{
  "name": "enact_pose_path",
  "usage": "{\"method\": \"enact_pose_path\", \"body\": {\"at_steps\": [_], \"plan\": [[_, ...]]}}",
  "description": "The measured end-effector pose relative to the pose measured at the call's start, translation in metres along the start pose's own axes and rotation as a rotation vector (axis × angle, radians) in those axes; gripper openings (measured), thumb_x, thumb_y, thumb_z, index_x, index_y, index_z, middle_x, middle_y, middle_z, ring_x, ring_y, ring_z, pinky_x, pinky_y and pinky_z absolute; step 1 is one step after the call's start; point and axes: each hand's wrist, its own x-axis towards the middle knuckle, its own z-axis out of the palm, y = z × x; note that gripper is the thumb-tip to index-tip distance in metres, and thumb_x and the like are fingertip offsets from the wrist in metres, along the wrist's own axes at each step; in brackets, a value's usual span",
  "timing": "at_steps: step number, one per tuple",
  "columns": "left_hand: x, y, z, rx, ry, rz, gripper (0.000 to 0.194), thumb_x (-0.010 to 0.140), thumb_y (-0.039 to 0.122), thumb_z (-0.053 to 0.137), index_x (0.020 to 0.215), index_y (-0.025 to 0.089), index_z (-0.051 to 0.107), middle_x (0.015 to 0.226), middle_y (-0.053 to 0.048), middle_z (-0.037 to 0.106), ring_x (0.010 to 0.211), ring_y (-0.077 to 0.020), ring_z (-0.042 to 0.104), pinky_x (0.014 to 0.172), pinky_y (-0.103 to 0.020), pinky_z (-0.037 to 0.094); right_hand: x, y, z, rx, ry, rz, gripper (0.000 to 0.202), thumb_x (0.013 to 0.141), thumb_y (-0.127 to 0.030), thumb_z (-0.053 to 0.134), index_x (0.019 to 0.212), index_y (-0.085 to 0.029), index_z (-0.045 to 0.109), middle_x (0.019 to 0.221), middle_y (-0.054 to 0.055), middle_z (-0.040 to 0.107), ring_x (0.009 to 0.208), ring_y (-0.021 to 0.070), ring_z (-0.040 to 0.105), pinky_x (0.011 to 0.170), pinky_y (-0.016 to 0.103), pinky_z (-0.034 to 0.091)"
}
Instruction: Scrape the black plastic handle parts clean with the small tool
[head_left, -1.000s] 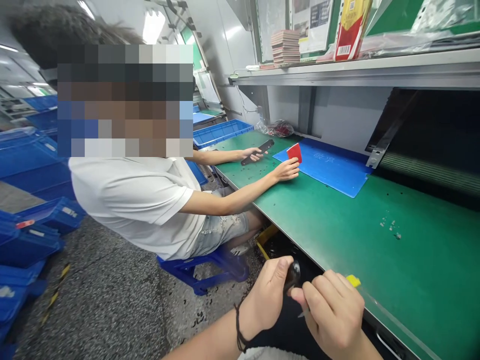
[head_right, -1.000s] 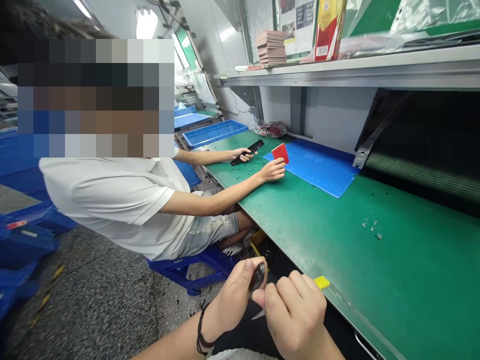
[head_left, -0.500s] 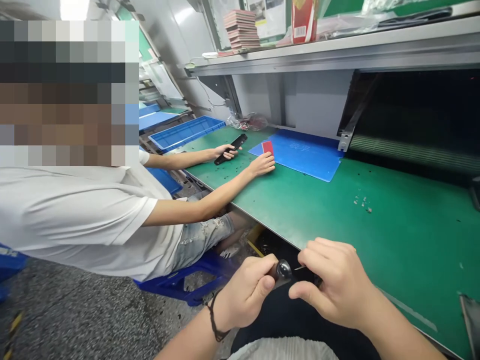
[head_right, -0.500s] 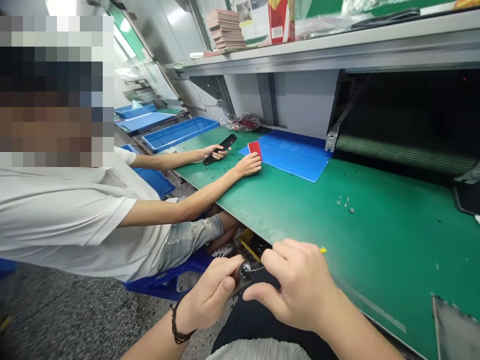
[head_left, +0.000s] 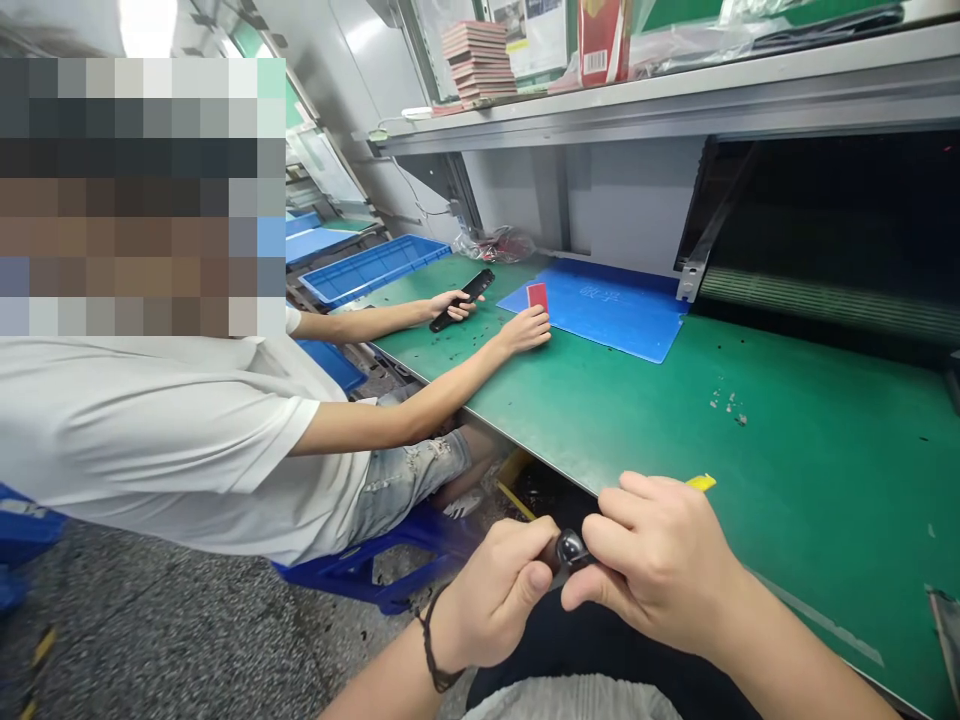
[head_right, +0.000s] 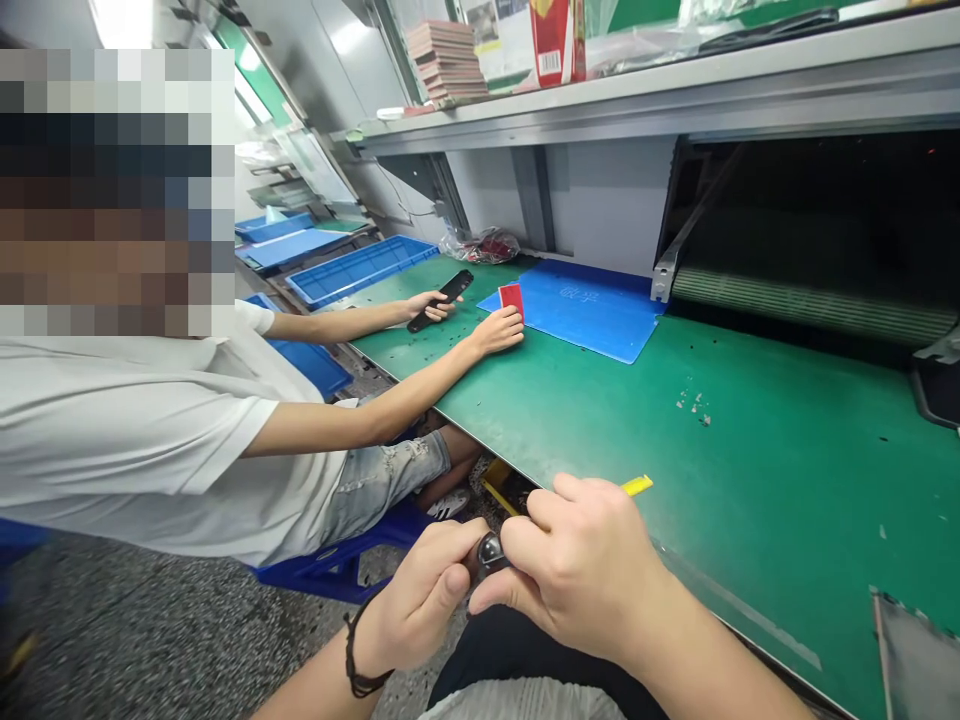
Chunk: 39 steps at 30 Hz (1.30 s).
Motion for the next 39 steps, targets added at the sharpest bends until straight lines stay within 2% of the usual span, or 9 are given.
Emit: {"method": "enact_pose_path", "body": {"at_steps": [3,6,10,12,16,19,25,32,39], "plan": [[-0.001,0.0,0.006,-0.03,0.07,-0.046,0.058,0.108,0.066,0.03,0.077,0.02,0.043,0.066,0.002,0.038,0.057,-0.0136,0.035,0.057,-0.032,0.025,-0.004,-0.006,0.006,-0.113,0.112,-0.036,0.057,0.111,-0.055,0.039,0.068,-0.02,0.05,0.065,0.001,0.043,0.065,0.0172,0.03,0.063,0.037,0.014],[0.0,0.001,0.009,-0.081,0.103,-0.093,0.059,0.108,0.067,0.028,0.076,0.02,0.046,0.068,0.0,0.042,0.06,-0.015,0.038,0.059,-0.032,0.027,-0.01,-0.012,0.012,-0.046,0.174,-0.064,0.045,0.111,-0.041,0.049,0.07,-0.02,0.053,0.064,0.0,0.041,0.064,0.0167,0.029,0.063,0.037,0.015],[0.003,0.0,0.009,-0.173,0.127,-0.13,0.061,0.108,0.067,0.029,0.079,0.018,0.051,0.071,-0.002,0.046,0.063,-0.0157,0.04,0.062,-0.032,0.031,-0.016,-0.01,0.017,0.137,0.218,0.009,0.01,0.104,-0.016,0.055,0.096,-0.018,0.061,0.07,-0.001,0.046,0.066,0.016,0.032,0.063,0.034,0.019],[0.004,0.0,0.008,-0.21,0.135,-0.133,0.061,0.109,0.065,0.029,0.082,0.017,0.055,0.072,-0.002,0.048,0.064,-0.0152,0.041,0.063,-0.032,0.031,-0.016,-0.008,0.018,0.174,0.174,0.077,0.007,0.106,-0.022,0.056,0.105,-0.017,0.06,0.075,0.0,0.049,0.068,0.0163,0.036,0.063,0.033,0.022],[0.004,-0.001,0.01,-0.24,0.142,-0.123,0.057,0.11,0.06,0.031,0.086,0.016,0.057,0.074,-0.002,0.05,0.067,-0.0149,0.044,0.065,-0.031,0.033,-0.009,-0.007,0.017,0.152,0.102,0.131,0.041,0.11,-0.055,0.045,0.098,-0.018,0.059,0.077,0.001,0.049,0.069,0.0173,0.038,0.064,0.033,0.022],[0.003,0.0,0.012,-0.231,0.142,-0.126,0.058,0.11,0.061,0.032,0.084,0.016,0.057,0.074,-0.002,0.049,0.068,-0.0153,0.043,0.065,-0.031,0.032,-0.002,-0.008,0.017,0.09,0.094,0.148,0.052,0.109,-0.064,0.038,0.087,-0.02,0.056,0.074,0.0,0.047,0.067,0.0167,0.036,0.063,0.034,0.019],[0.0,0.0,0.014,-0.247,0.185,-0.151,0.057,0.11,0.06,0.033,0.077,0.017,0.051,0.071,-0.001,0.046,0.065,-0.0148,0.041,0.065,-0.031,0.033,0.003,-0.008,0.019,-0.004,0.095,0.093,0.056,0.11,-0.062,0.032,0.076,-0.021,0.048,0.072,0.001,0.045,0.069,0.0181,0.032,0.064,0.035,0.018],[0.007,0.009,0.02,-0.271,0.27,-0.193,0.055,0.111,0.057,0.034,0.082,0.016,0.056,0.077,-0.004,0.053,0.073,-0.0167,0.047,0.069,-0.03,0.039,0.0,-0.011,0.027,-0.21,0.204,0.059,0.049,0.112,-0.052,0.037,0.086,-0.019,0.061,0.072,0.005,0.049,0.073,0.0208,0.033,0.066,0.038,0.019],[0.023,0.017,0.021,-0.437,0.411,-0.396,0.057,0.109,0.062,0.038,0.077,0.017,0.051,0.074,-0.001,0.046,0.067,-0.0127,0.038,0.064,-0.027,0.036,-0.007,-0.018,0.049,-0.116,0.202,0.126,0.056,0.111,-0.059,0.029,0.084,-0.021,0.059,0.073,0.004,0.048,0.072,0.0215,0.035,0.066,0.037,0.022]]}}
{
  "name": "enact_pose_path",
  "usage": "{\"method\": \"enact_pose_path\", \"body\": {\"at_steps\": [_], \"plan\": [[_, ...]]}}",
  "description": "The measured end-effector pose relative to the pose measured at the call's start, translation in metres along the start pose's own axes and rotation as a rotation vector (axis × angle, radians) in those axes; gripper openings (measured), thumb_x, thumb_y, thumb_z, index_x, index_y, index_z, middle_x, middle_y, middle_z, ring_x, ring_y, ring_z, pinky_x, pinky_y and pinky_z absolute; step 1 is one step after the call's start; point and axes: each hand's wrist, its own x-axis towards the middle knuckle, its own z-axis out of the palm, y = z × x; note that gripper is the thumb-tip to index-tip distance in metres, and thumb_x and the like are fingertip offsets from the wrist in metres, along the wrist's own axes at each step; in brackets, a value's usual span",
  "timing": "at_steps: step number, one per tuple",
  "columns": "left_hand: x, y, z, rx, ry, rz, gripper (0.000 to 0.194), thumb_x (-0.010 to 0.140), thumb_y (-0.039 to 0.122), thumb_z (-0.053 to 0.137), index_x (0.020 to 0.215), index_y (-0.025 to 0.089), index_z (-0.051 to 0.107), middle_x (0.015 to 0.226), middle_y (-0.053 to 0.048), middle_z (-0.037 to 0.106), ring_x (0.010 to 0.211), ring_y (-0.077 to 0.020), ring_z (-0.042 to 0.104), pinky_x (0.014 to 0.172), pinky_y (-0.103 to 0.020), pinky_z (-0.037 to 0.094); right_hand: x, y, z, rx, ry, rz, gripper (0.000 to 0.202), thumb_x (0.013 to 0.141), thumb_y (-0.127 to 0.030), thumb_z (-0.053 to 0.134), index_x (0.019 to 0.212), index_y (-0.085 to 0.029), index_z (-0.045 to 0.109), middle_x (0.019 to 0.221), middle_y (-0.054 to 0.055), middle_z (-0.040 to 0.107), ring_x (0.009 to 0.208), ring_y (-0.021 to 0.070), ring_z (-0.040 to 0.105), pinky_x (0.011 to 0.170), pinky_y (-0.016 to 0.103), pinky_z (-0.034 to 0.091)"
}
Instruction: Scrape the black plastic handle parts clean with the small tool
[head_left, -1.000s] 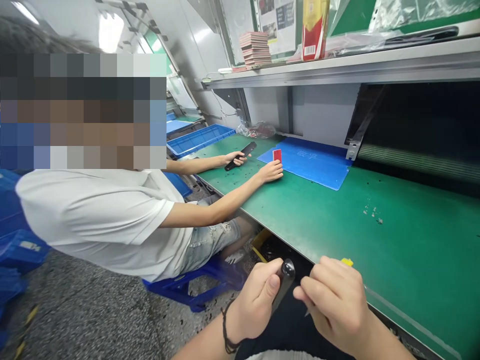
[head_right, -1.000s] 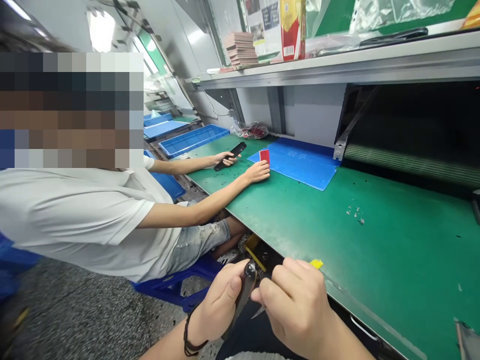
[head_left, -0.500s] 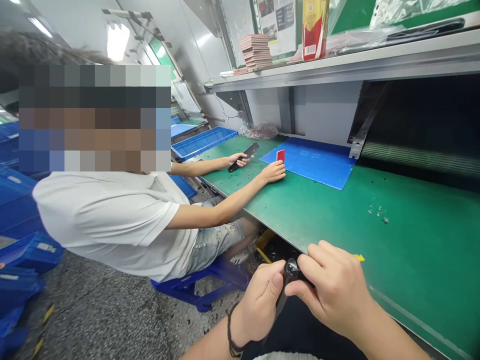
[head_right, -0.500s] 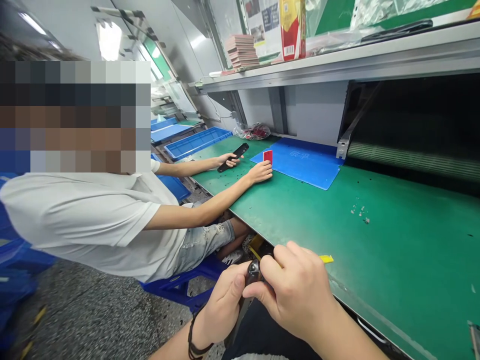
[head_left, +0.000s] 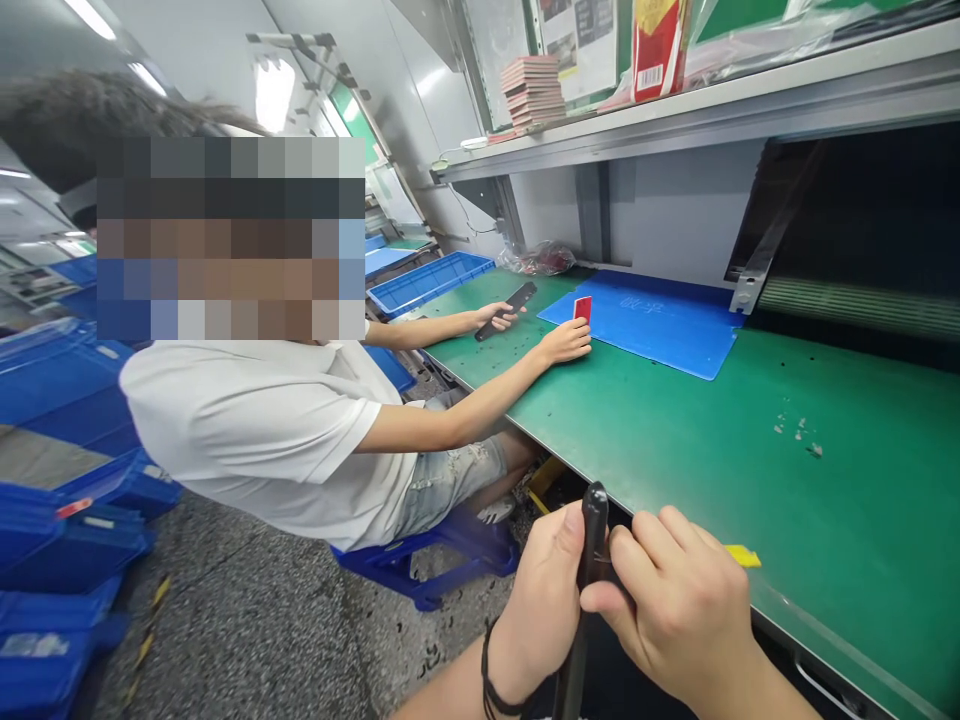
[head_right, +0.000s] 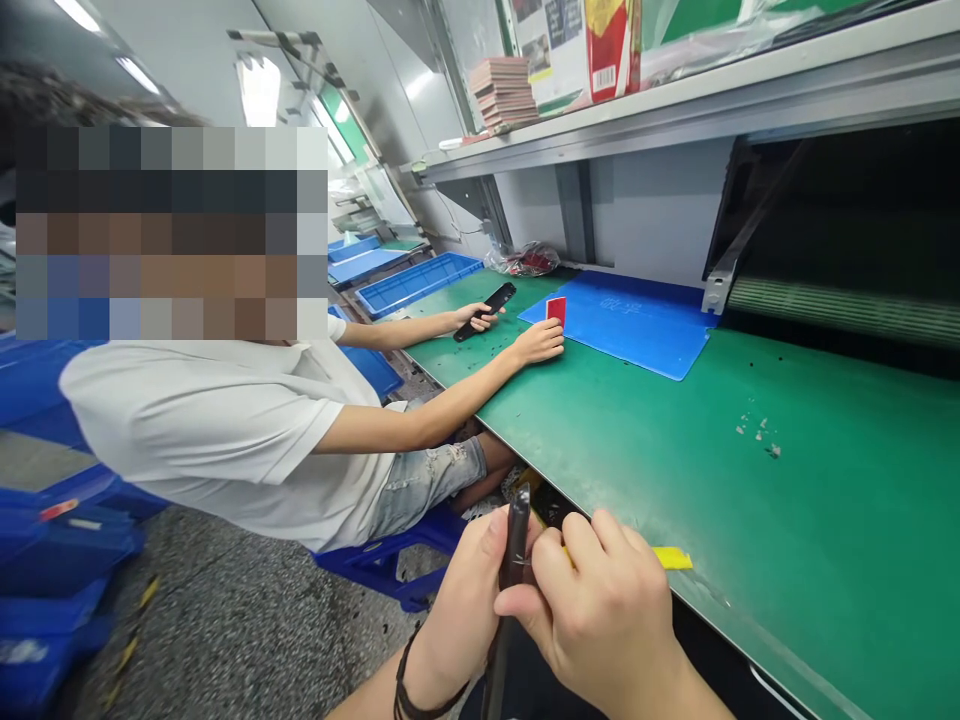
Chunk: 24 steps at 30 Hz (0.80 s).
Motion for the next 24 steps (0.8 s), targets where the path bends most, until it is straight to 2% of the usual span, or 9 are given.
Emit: {"method": "enact_pose_path", "body": {"at_steps": [5,15,24], "plan": [[0.012,-0.005,-0.002,-0.083,0.087,-0.093,0.062,0.103,0.071,0.045,0.071,0.018,0.045,0.067,0.002,0.04,0.061,-0.0108,0.032,0.057,-0.026,0.032,-0.01,-0.005,0.006,0.056,-0.087,-0.005,0.057,0.109,-0.064,0.031,0.082,-0.022,0.057,0.075,0.004,0.048,0.074,0.0223,0.036,0.068,0.036,0.021],[0.029,-0.001,0.007,-0.399,0.155,-0.182,0.063,0.093,0.075,0.061,0.069,0.02,0.042,0.057,0.006,0.036,0.048,-0.0065,0.028,0.045,-0.021,0.025,-0.024,-0.01,0.009,0.142,-0.191,0.042,0.057,0.108,-0.067,0.033,0.084,-0.021,0.056,0.079,0.003,0.051,0.074,0.0208,0.037,0.068,0.035,0.019],[0.034,0.001,0.012,-0.415,0.178,-0.231,0.068,0.084,0.083,0.065,0.068,0.021,0.041,0.052,0.009,0.031,0.042,-0.005,0.024,0.038,-0.018,0.021,-0.028,-0.011,0.005,0.161,-0.219,0.066,0.045,0.11,-0.056,0.041,0.083,-0.022,0.054,0.078,0.003,0.053,0.076,0.0212,0.037,0.068,0.036,0.02]]}}
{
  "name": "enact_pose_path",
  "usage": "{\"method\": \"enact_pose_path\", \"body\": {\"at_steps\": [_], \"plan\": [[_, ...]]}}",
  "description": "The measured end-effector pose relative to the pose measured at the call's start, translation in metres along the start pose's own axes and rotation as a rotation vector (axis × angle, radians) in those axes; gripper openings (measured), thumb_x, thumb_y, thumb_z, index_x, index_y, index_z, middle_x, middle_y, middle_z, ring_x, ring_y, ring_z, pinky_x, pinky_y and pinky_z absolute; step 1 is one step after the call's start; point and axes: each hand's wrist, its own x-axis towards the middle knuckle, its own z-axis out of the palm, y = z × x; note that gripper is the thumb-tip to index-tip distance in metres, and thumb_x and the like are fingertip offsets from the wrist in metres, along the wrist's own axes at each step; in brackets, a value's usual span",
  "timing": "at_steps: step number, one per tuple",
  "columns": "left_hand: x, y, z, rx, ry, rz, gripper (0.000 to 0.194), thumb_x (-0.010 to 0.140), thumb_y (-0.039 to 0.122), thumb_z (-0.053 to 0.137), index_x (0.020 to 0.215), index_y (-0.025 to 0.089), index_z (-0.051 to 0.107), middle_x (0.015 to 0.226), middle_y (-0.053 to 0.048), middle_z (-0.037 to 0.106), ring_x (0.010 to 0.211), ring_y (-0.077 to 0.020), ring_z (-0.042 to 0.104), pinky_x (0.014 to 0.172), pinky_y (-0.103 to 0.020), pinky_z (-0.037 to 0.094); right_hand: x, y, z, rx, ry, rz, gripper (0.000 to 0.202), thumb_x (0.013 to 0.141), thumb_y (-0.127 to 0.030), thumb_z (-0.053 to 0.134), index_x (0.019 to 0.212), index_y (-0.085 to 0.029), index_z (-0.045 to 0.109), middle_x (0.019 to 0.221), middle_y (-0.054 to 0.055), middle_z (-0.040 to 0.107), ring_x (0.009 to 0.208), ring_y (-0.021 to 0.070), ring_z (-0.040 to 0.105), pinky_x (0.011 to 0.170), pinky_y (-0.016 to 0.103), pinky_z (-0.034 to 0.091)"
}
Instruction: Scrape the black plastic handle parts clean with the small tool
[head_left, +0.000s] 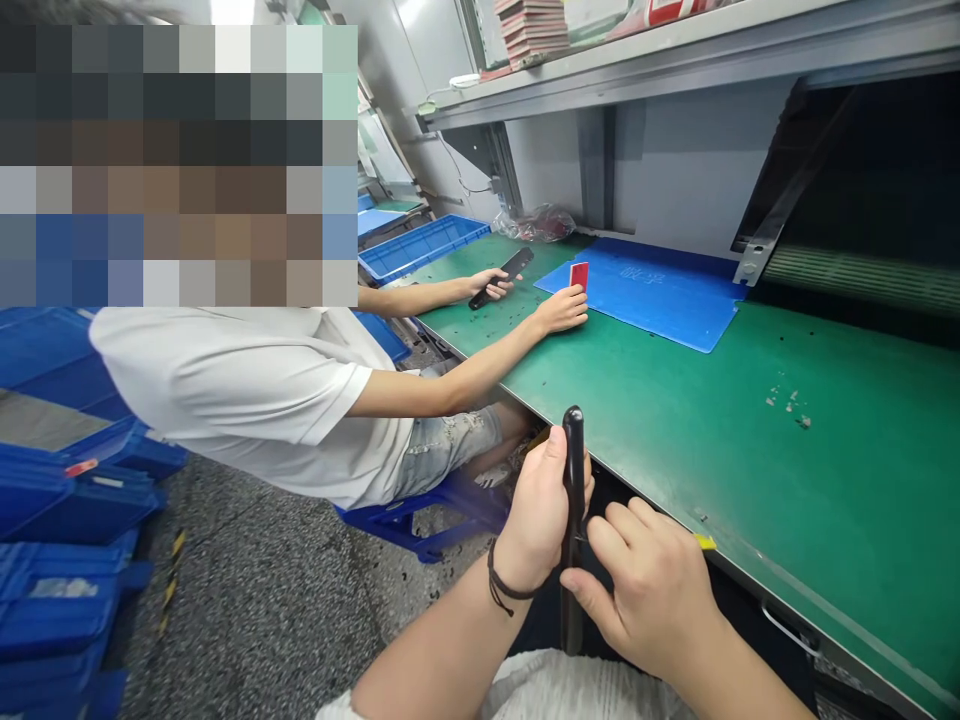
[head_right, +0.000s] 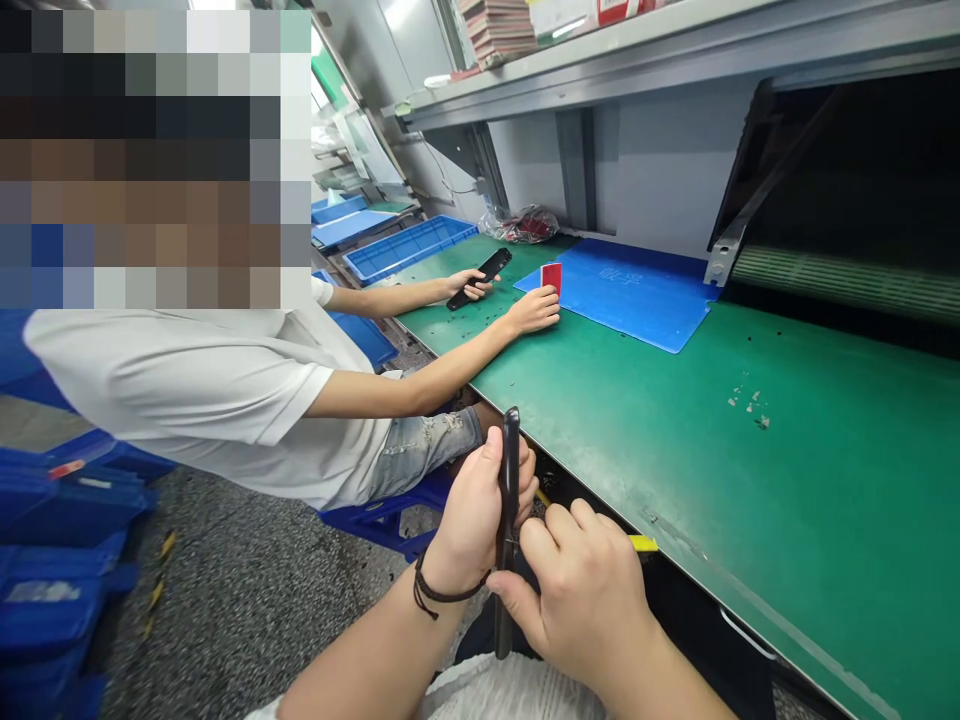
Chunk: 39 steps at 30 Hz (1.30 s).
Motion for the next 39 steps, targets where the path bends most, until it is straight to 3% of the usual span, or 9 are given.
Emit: {"method": "enact_pose_path", "body": {"at_steps": [6,14,19,26,32,36,38,39], "plan": [[0.006,0.008,-0.002,-0.029,0.032,0.021,0.067,0.083,0.081,0.068,0.069,0.021,0.042,0.054,0.009,0.031,0.042,-0.0046,0.023,0.036,-0.017,0.021,-0.005,-0.006,0.005,-0.001,-0.022,-0.011,0.048,0.11,-0.057,0.038,0.081,-0.022,0.052,0.077,0.003,0.052,0.075,0.0214,0.036,0.067,0.036,0.017],[0.019,0.024,-0.008,-0.097,0.099,0.013,0.054,0.106,0.062,0.046,0.072,0.02,0.044,0.054,0.008,0.032,0.039,-0.0059,0.021,0.034,-0.016,0.022,-0.016,-0.013,0.008,0.02,-0.125,-0.009,0.062,0.099,-0.082,0.04,0.084,-0.023,0.052,0.08,0.003,0.055,0.078,0.0221,0.04,0.068,0.036,0.019],[0.023,0.026,-0.011,-0.169,0.148,0.003,0.054,0.108,0.059,0.044,0.071,0.02,0.041,0.054,0.008,0.032,0.038,-0.0057,0.022,0.033,-0.015,0.02,-0.015,-0.014,0.009,-0.069,-0.105,-0.05,0.05,0.107,-0.064,0.043,0.081,-0.022,0.051,0.076,0.003,0.053,0.075,0.0214,0.038,0.067,0.037,0.018],[0.031,0.024,-0.025,-0.281,0.263,0.031,0.051,0.111,0.056,0.035,0.075,0.021,0.042,0.053,0.009,0.028,0.037,-0.0069,0.022,0.034,-0.017,0.017,-0.012,-0.012,0.015,-0.188,-0.004,-0.092,0.054,0.112,-0.058,0.033,0.077,-0.021,0.051,0.07,0.003,0.049,0.07,0.02,0.036,0.066,0.038,0.018],[0.036,0.024,-0.044,-0.391,0.392,-0.009,0.05,0.112,0.055,0.033,0.076,0.021,0.04,0.054,0.01,0.024,0.037,-0.0071,0.02,0.036,-0.019,0.014,-0.021,-0.015,0.022,-0.12,0.089,-0.066,0.044,0.11,-0.046,0.052,0.073,-0.022,0.047,0.065,0.0,0.043,0.065,0.0175,0.036,0.063,0.036,0.02],[0.037,0.024,-0.058,-0.418,0.427,-0.031,0.05,0.112,0.053,0.034,0.075,0.021,0.039,0.055,0.009,0.026,0.037,-0.0067,0.021,0.037,-0.02,0.012,-0.028,-0.01,0.03,-0.003,0.085,0.035,0.032,0.111,-0.044,0.047,0.109,-0.015,0.059,0.081,0.004,0.057,0.072,0.0181,0.051,0.064,0.031,0.037],[0.036,0.023,-0.064,-0.442,0.414,-0.036,0.05,0.112,0.053,0.034,0.075,0.02,0.039,0.055,0.009,0.025,0.037,-0.0066,0.021,0.036,-0.02,0.011,-0.03,-0.003,0.038,-0.026,0.068,0.038,0.023,0.11,-0.023,0.041,0.123,-0.013,0.057,0.087,0.005,0.06,0.074,0.018,0.056,0.063,0.03,0.042],[0.036,0.022,-0.067,-0.465,0.394,-0.042,0.051,0.112,0.053,0.034,0.074,0.02,0.039,0.055,0.009,0.024,0.037,-0.0065,0.021,0.036,-0.02,0.011,-0.03,0.001,0.043,-0.079,0.053,0.035,0.03,0.105,-0.011,0.038,0.128,-0.015,0.056,0.085,0.004,0.059,0.071,0.0173,0.055,0.058,0.029,0.04]]}}
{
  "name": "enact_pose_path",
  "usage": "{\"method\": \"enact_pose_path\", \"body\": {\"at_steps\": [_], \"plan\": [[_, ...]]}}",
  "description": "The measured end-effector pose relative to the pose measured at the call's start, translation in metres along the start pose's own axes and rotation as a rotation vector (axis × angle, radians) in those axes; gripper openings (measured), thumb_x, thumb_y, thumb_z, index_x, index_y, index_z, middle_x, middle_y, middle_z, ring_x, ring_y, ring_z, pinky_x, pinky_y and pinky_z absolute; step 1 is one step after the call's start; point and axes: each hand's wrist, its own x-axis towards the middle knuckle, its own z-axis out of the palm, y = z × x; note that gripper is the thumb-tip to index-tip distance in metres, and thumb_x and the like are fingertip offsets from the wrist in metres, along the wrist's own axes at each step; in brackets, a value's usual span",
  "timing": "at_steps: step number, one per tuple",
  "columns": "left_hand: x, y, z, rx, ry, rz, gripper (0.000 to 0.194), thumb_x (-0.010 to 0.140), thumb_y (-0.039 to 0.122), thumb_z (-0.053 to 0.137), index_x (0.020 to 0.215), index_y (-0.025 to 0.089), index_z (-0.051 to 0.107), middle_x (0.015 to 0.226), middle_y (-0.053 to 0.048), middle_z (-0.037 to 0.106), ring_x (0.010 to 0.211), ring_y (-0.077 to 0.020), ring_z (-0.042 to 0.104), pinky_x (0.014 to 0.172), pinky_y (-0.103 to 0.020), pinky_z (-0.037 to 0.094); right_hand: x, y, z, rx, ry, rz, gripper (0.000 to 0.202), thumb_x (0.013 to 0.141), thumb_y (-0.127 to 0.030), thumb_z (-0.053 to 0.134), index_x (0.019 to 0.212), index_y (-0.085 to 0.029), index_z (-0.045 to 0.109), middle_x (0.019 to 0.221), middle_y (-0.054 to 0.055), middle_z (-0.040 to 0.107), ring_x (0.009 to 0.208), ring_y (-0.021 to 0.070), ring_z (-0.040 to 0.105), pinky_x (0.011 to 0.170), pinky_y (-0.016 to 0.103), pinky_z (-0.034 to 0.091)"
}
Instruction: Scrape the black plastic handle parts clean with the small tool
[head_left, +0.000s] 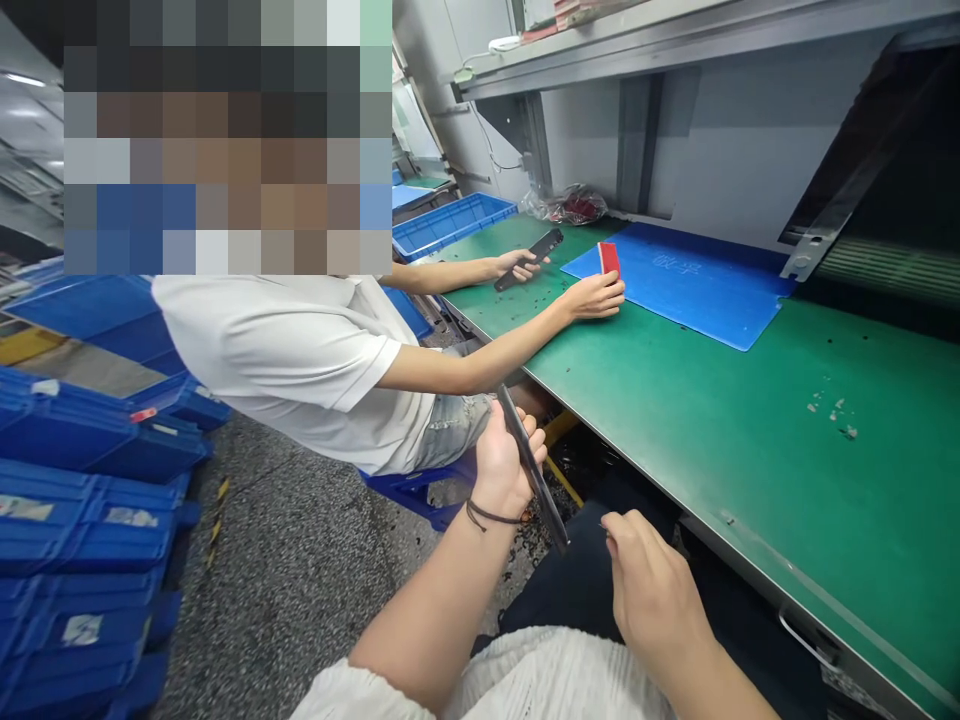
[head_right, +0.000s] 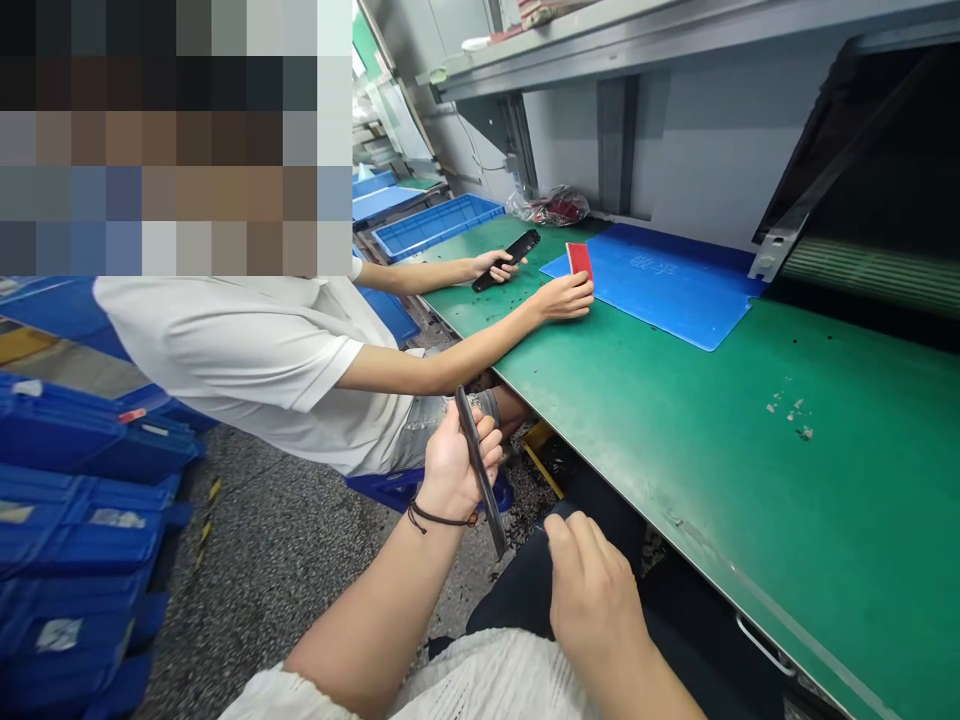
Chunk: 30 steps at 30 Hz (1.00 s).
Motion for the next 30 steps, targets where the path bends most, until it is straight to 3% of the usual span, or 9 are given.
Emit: {"method": "enact_pose_path", "body": {"at_steps": [3,8,15,18,21,24,26,28,30], "plan": [[-0.001,0.0,-0.007,-0.086,-0.098,-0.07,0.052,0.112,0.053,0.033,0.073,0.02,0.037,0.056,0.009,0.02,0.037,-0.0063,0.019,0.035,-0.019,0.009,-0.001,0.01,0.015,-0.192,-0.078,0.028,0.063,0.091,0.004,0.036,0.147,-0.019,0.051,0.079,0.002,0.057,0.058,0.0162,0.051,0.047,0.029,0.029],[-0.005,-0.001,-0.013,-0.177,-0.289,-0.146,0.051,0.113,0.05,0.03,0.074,0.02,0.039,0.059,0.009,0.018,0.039,-0.0063,0.016,0.036,-0.018,0.012,0.001,0.013,0.018,-0.002,-0.068,0.12,0.018,0.104,-0.024,0.053,0.115,-0.017,0.067,0.076,0.001,0.059,0.064,0.0159,0.06,0.055,0.027,0.039],[-0.007,-0.007,-0.014,-0.224,-0.337,-0.094,0.051,0.114,0.049,0.027,0.074,0.02,0.04,0.06,0.008,0.021,0.042,-0.007,0.014,0.036,-0.016,0.017,0.008,-0.011,-0.011,0.72,-0.151,0.159,0.034,0.102,-0.032,0.062,0.134,-0.022,0.06,0.091,0.003,0.064,0.069,0.0138,0.06,0.054,0.024,0.046],[-0.01,-0.015,-0.012,-0.251,-0.371,-0.085,0.05,0.114,0.046,0.026,0.074,0.02,0.04,0.059,0.008,0.022,0.041,-0.007,0.015,0.037,-0.016,0.019,0.006,-0.025,-0.01,0.741,-0.103,0.108,0.032,0.097,-0.04,0.071,0.121,-0.02,0.063,0.082,0.001,0.06,0.068,0.0148,0.059,0.055,0.026,0.044],[-0.013,-0.021,-0.011,-0.21,-0.404,-0.035,0.047,0.113,0.048,0.032,0.076,0.02,0.042,0.06,0.008,0.026,0.042,-0.0078,0.021,0.039,-0.017,0.023,0.004,-0.034,-0.005,0.635,0.023,0.074,0.02,0.097,-0.024,0.069,0.116,-0.019,0.063,0.078,0.0,0.059,0.066,0.014,0.057,0.058,0.027,0.044],[-0.01,-0.022,-0.022,0.072,-0.492,0.075,0.05,0.102,0.066,0.05,0.082,0.02,0.051,0.063,0.004,0.042,0.05,-0.0111,0.04,0.048,-0.02,0.039,0.003,-0.032,-0.005,0.572,0.166,0.09,0.019,0.096,-0.013,0.063,0.114,-0.018,0.064,0.075,0.0,0.058,0.063,0.0128,0.056,0.059,0.026,0.045],[-0.004,-0.02,-0.04,0.516,-0.62,0.125,0.051,0.09,0.071,0.067,0.089,0.02,0.061,0.068,0.0,0.054,0.061,-0.0171,0.056,0.063,-0.027,0.051,0.002,-0.026,-0.011,0.541,0.236,0.192,0.013,0.097,-0.015,0.062,0.109,-0.018,0.066,0.071,-0.002,0.058,0.057,0.0112,0.054,0.055,0.024,0.045],[0.002,-0.017,-0.066,1.074,-0.659,0.207,0.04,0.083,0.056,0.081,0.094,0.02,0.068,0.071,-0.003,0.062,0.073,-0.0233,0.065,0.08,-0.035,0.055,0.001,-0.018,-0.018,0.529,0.261,0.349,0.006,0.099,-0.02,0.062,0.101,-0.019,0.068,0.066,-0.003,0.06,0.051,0.01,0.054,0.05,0.022,0.044],[0.006,-0.012,-0.091,1.444,-0.512,0.36,0.028,0.083,0.039,0.081,0.103,0.021,0.074,0.074,-0.005,0.067,0.08,-0.027,0.069,0.09,-0.04,0.055,0.001,-0.01,-0.024,0.552,0.252,0.493,0.013,0.101,-0.027,0.061,0.093,-0.02,0.069,0.062,-0.003,0.062,0.048,0.0101,0.055,0.046,0.021,0.043]]}}
